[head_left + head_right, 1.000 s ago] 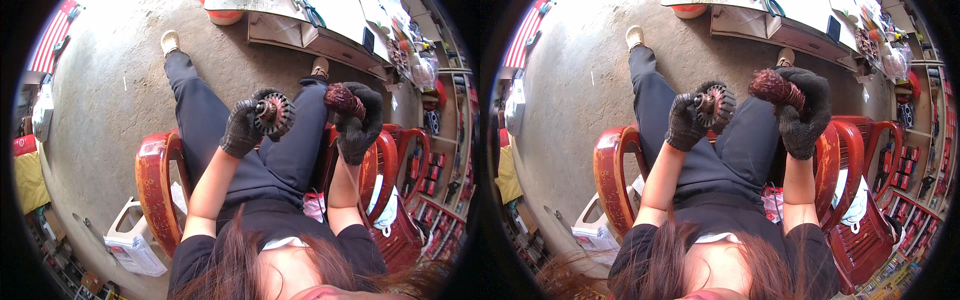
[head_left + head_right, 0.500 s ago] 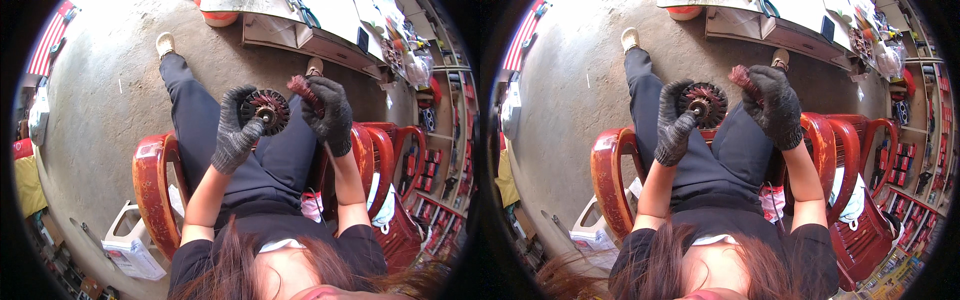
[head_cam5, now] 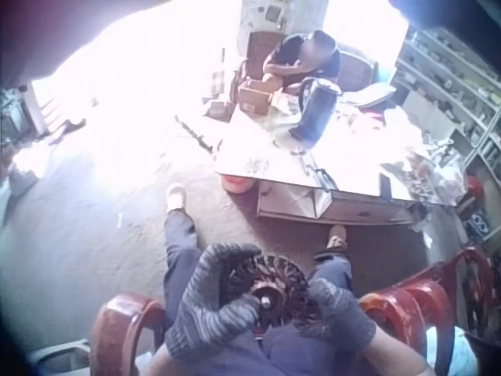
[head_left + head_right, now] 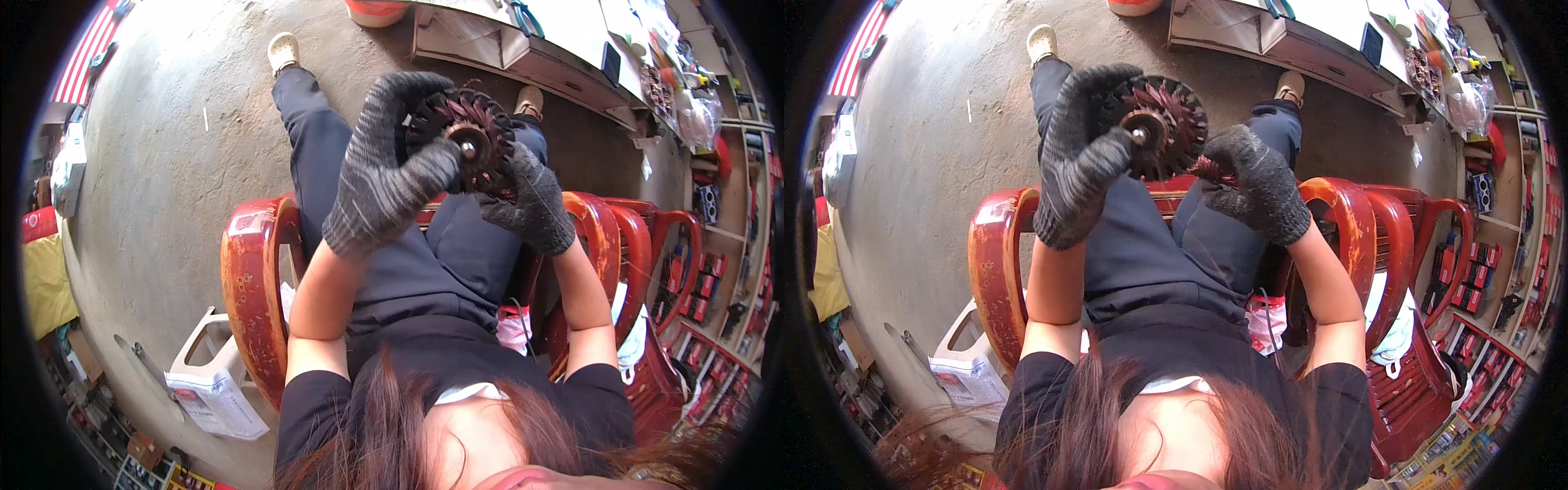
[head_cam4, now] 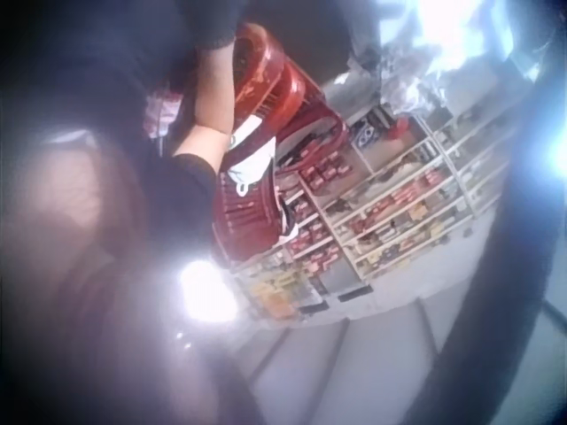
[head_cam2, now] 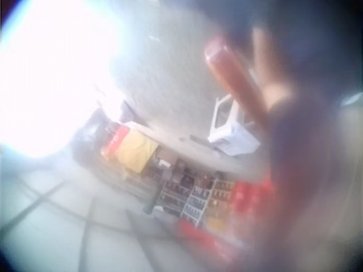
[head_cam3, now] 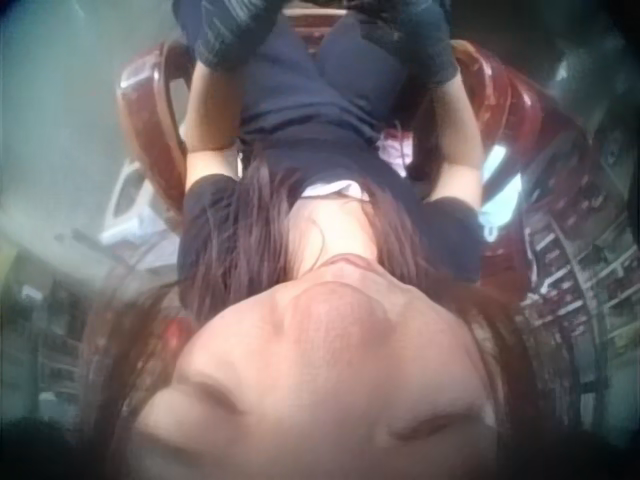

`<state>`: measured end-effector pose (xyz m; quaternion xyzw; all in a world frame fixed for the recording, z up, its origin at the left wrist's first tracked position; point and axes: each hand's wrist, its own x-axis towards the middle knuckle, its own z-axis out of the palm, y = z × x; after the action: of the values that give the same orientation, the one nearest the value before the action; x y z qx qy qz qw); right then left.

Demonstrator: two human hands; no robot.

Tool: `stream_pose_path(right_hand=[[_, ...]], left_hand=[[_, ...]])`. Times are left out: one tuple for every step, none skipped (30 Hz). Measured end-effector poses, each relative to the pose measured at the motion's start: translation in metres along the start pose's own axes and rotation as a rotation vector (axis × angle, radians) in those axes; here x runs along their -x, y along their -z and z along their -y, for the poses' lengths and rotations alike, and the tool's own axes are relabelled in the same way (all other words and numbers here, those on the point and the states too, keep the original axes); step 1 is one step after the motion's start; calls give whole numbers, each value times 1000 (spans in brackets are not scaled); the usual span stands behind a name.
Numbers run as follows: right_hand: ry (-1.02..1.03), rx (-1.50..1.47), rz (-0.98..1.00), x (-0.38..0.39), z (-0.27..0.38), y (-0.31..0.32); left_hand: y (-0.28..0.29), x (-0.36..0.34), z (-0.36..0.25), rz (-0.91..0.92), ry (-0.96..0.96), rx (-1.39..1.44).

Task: The person sits in a chair and winds copper wire by hand around a small cylindrical motor component. They repeatedly wrap the wire, adjust the bundle, and continue winding until the end of the clip.

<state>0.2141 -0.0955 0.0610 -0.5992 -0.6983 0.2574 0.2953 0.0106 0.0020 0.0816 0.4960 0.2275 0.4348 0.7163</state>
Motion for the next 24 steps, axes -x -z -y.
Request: stream_pose_path(right_hand=[[-11, -89, 22, 3, -3, 1], [-24, -178, 42, 5, -4, 2], [-33, -318, 83, 4, -2, 3], [29, -405, 69, 4, -1, 1], [92, -486, 55, 4, -2, -1], [157, -567, 42, 3, -3, -2], [219, -573, 30, 2, -9, 0], [225, -594, 6, 1, -9, 1], [232, -615, -18, 1, -7, 1], [239, -636, -41, 1, -5, 1], [226, -696, -104, 4, -7, -3], [232, -670, -152, 6, -7, -4], [240, -644, -199, 7, -6, -4], [246, -617, -250, 9, -5, -4], [269, -598, -296, 9, -8, -5], [290, -577, -342, 10, -10, -7], [321, -567, -378, 7, -11, -5], [352, -557, -414, 4, -11, -4], [338, -441, -465, 4, -8, -3], [269, -502, -507, 7, -7, -6], [199, -562, -547, 9, -6, -11], [192, -525, -596, 8, -5, -13], [182, -489, -643, 7, -4, -15], [127, -463, -682, 6, -3, -14]], left_hand=[[4, -4, 0, 11, 3, 12], [6, -8, 3, -26, 50, 98], [9, -12, 5, -30, 103, 157], [13, -16, 7, -34, 156, 216], [16, -22, 15, -42, 173, 200], [16, -25, 22, -40, 204, 281], [14, -27, 29, -39, 235, 361], [13, -27, 37, -39, 267, 440], [16, -25, 41, -9, 343, 486], [14, -22, 44, 25, 391, 553], [10, -20, 47, 31, 404, 589], [5, -18, 51, 37, 417, 625], [3, -16, 58, 101, 435, 764], [8, -12, 69, 87, 580, 802], [9, -7, 79, 77, 591, 889], [9, -1, 84, 68, 595, 910], [8, 4, 86, 59, 601, 930], [6, 10, 84, 50, 599, 884], [5, 14, 82, 41, 597, 838], [2, 18, 80, 23, 554, 808], [-3, 21, 77, 5, 510, 777], [-8, 24, 74, -13, 467, 747], [-13, 28, 70, -79, 443, 766], [-13, 31, 71, -100, 424, 700]])
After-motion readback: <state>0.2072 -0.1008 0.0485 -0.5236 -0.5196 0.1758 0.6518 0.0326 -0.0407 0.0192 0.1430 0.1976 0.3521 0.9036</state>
